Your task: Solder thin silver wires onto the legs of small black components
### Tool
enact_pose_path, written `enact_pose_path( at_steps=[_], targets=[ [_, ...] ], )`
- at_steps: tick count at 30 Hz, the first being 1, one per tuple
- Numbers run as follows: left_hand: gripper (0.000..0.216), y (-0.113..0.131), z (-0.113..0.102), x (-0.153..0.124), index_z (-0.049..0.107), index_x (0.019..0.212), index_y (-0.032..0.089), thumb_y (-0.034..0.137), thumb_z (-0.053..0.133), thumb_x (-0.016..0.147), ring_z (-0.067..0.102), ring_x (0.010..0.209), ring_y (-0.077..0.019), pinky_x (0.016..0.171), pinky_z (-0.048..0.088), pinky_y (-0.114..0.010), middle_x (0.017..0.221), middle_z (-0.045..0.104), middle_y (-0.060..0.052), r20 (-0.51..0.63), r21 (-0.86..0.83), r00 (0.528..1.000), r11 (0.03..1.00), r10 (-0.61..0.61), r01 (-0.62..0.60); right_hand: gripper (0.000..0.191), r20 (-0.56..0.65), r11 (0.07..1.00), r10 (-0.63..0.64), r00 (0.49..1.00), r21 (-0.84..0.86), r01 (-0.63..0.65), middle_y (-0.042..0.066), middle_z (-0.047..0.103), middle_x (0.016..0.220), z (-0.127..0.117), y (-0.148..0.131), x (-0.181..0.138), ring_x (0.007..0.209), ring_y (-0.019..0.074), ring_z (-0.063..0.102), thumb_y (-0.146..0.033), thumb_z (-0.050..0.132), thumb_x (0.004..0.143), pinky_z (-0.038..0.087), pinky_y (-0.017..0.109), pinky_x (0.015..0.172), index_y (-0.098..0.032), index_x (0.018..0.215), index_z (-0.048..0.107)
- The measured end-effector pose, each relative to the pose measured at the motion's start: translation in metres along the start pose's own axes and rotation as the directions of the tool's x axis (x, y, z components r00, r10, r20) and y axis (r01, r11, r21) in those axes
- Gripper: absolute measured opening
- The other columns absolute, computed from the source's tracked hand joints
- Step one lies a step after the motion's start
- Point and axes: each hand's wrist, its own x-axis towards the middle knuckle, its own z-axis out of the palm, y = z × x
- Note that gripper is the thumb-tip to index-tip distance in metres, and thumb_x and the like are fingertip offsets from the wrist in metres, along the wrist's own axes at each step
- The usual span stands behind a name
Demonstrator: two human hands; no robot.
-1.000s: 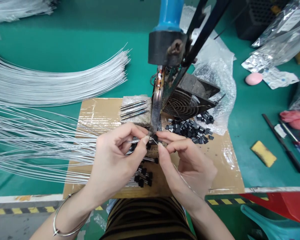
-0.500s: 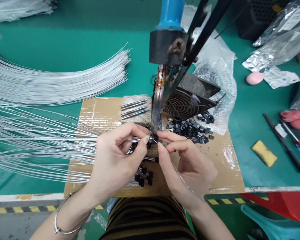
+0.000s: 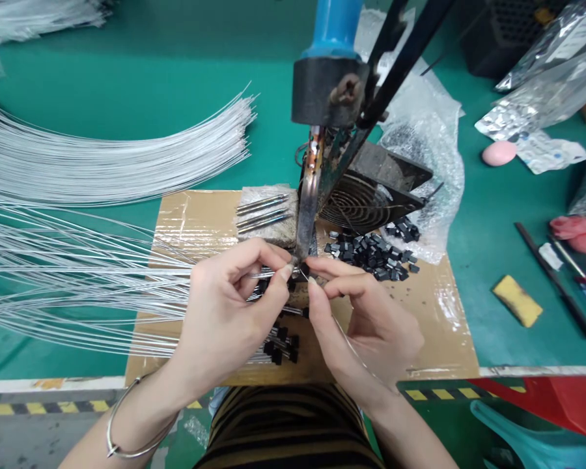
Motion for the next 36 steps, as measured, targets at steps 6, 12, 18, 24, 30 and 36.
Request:
enact_pose_path(
  at_steps=[6, 12, 18, 24, 30, 36],
  targets=[
    [0.01, 0.0005, -0.0008, 0.0002, 0.071, 0.081, 0.019, 0.013, 0.071, 0.089, 0.069, 0.069, -0.011, 0.055, 0.047, -0.019, 0.088, 0.077, -0.001, 0.006, 0.002, 1.0, 1.0, 0.011, -0.011, 0.025, -0.005, 0.999, -0.012, 1.0, -0.043, 0.012, 0.006, 0.082, 0.112, 0.0003, -0.0009, -0.0006, 0.103, 0.0214, 0.08, 0.0, 0.073, 0.088, 0.066, 0.038, 0.093, -0.023, 0.098, 0.069],
    [0.011, 0.0007, -0.0003, -0.0005, 0.071, 0.08, 0.02, 0.013, 0.071, 0.088, 0.069, 0.07, -0.0109, 0.056, 0.047, -0.019, 0.087, 0.077, 0.0, 0.001, -0.002, 1.0, 1.0, 0.002, -0.002, 0.028, -0.005, 0.999, -0.026, 1.0, -0.031, 0.025, 0.005, 0.082, 0.112, 0.0001, -0.0004, -0.0004, 0.103, 0.0202, 0.081, 0.003, 0.073, 0.086, 0.065, 0.035, 0.092, -0.022, 0.097, 0.069],
    [0.011, -0.0008, 0.0012, 0.0006, 0.07, 0.078, 0.019, 0.014, 0.071, 0.088, 0.066, 0.066, -0.0107, 0.053, 0.045, -0.02, 0.085, 0.076, 0.0, 0.014, 0.002, 1.0, 1.0, -0.012, 0.012, 0.027, -0.01, 0.999, -0.019, 1.0, -0.036, 0.018, 0.005, 0.082, 0.109, 0.0, -0.0001, 0.0002, 0.099, 0.0197, 0.081, 0.002, 0.074, 0.085, 0.066, 0.034, 0.09, -0.022, 0.096, 0.069],
    [0.011, -0.0003, 0.001, 0.0006, 0.071, 0.079, 0.019, 0.014, 0.071, 0.088, 0.069, 0.071, -0.0129, 0.055, 0.048, -0.021, 0.087, 0.077, -0.001, 0.009, -0.003, 1.0, 1.0, -0.015, 0.015, 0.029, -0.02, 0.999, -0.023, 1.0, -0.037, 0.022, 0.004, 0.083, 0.107, 0.0009, -0.0006, 0.0003, 0.098, 0.0209, 0.082, 0.002, 0.075, 0.085, 0.067, 0.036, 0.089, -0.024, 0.097, 0.07],
    [0.012, 0.0007, 0.0009, -0.0004, 0.07, 0.078, 0.019, 0.013, 0.07, 0.088, 0.067, 0.069, -0.0128, 0.052, 0.043, -0.022, 0.087, 0.076, -0.002, 0.002, -0.004, 1.0, 1.0, -0.003, 0.003, 0.027, -0.015, 0.999, -0.028, 1.0, -0.038, 0.027, 0.005, 0.083, 0.106, 0.0011, 0.0, -0.0002, 0.099, 0.0218, 0.081, 0.001, 0.074, 0.086, 0.067, 0.037, 0.089, -0.024, 0.097, 0.07],
    [0.012, 0.0031, 0.0005, -0.0006, 0.07, 0.079, 0.019, 0.014, 0.069, 0.089, 0.056, 0.059, -0.0099, 0.046, 0.03, -0.025, 0.083, 0.075, -0.001, 0.012, 0.025, 1.0, 1.0, 0.006, -0.006, 0.028, -0.022, 0.999, -0.034, 0.999, -0.034, 0.033, 0.004, 0.082, 0.105, 0.0015, 0.0007, -0.0001, 0.098, 0.0214, 0.082, 0.002, 0.075, 0.085, 0.068, 0.036, 0.089, -0.023, 0.097, 0.071]
  ],
)
